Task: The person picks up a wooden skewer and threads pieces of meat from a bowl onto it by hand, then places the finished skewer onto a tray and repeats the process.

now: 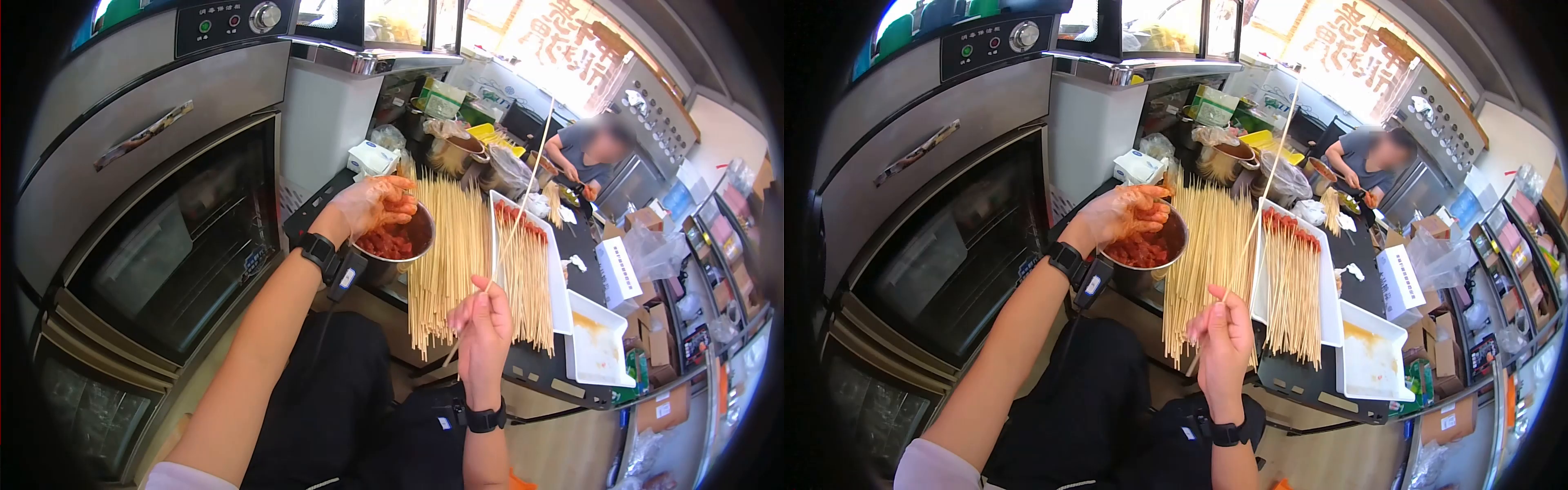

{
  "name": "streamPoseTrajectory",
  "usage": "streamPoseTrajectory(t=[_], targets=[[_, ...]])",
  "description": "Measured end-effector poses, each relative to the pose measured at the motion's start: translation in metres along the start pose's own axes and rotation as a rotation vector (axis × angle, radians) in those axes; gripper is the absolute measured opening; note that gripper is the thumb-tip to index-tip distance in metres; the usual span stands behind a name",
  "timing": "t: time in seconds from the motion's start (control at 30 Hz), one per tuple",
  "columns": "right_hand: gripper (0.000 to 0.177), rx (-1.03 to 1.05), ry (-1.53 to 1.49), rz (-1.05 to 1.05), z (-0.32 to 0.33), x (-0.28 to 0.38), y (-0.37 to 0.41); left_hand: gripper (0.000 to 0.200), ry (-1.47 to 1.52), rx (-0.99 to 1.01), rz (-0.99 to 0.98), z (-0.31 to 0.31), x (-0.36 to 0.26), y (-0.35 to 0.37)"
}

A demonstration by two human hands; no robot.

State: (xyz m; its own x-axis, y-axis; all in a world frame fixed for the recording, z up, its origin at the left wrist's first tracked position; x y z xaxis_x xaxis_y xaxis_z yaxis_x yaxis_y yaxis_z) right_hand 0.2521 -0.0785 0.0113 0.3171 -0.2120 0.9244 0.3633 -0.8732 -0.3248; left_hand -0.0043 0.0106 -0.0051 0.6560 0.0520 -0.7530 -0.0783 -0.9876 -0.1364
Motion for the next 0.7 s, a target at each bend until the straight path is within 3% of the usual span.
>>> streamPoseTrajectory(t=[0.1, 0.17, 0.3, 0.37, 0.4, 0.47, 0.5, 0.57, 0.6, 0.67, 0.7], targets=[[0.026, -0.01, -0.065, 0.006, -0.006, 0.001, -0.002, 0.029, 0.097, -0.013, 0.044, 0.009, 0.004, -0.005], [0.027, -0.001, -0.152, -0.008, -0.007, -0.001, 0.0, 0.027, -0.832, 0.157, -0.231, 0.023, 0.006, -0.013], [0.031, -0.005, -0.179, -0.1, -0.009, -0.008, 0.01, 0.023, -1.006, 0.131, -0.228, 0.001, -0.005, 0.001], [0.033, 0.003, -0.171, -0.162, -0.006, -0.016, 0.017, 0.021, -1.46, 0.154, -0.376, -0.022, -0.012, 0.014], [0.034, 0.029, -0.277, -0.152, 0.0, -0.025, 0.019, 0.021, -1.466, 0.155, -0.368, -0.018, -0.008, 0.011], [0.035, 0.052, -0.393, -0.147, 0.008, -0.037, 0.023, 0.021, -0.88, 0.086, -0.439, -0.002, 0.003, 0.002], [0.034, 0.094, -0.384, -0.151, 0.01, -0.041, 0.023, 0.021, -0.888, 0.082, -0.431, 0.002, 0.005, 0.001], [0.032, 0.139, -0.386, -0.157, 0.007, -0.045, 0.023, 0.023, -0.471, 0.15, -0.337, 0.009, 0.007, -0.002], [0.031, 0.108, -0.289, -0.177, 0.0, -0.043, 0.023, 0.023, -0.479, 0.144, -0.332, 0.003, 0.003, 0.002], [0.026, 0.09, -0.225, -0.204, -0.005, -0.042, 0.025, 0.027, 0.151, 0.143, -0.097, -0.015, -0.005, 0.009], [0.026, 0.088, -0.237, -0.204, -0.004, -0.042, 0.026, 0.027, 0.142, 0.139, -0.092, -0.014, -0.005, 0.008]])
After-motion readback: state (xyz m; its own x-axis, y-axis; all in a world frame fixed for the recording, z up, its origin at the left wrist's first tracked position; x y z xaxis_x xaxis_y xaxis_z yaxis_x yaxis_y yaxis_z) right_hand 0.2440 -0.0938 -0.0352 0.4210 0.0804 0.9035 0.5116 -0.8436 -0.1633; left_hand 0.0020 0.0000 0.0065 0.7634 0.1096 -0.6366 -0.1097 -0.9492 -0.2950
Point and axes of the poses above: each hand's wrist, its own y-axis away from the middle knuckle, its own z-axis out of the back of the hand, x = y × z, the point moved 1 cm from there along -y, towards the middle knuckle, and after that the axes turned 9 degrees about y, right-handed, at the moved point
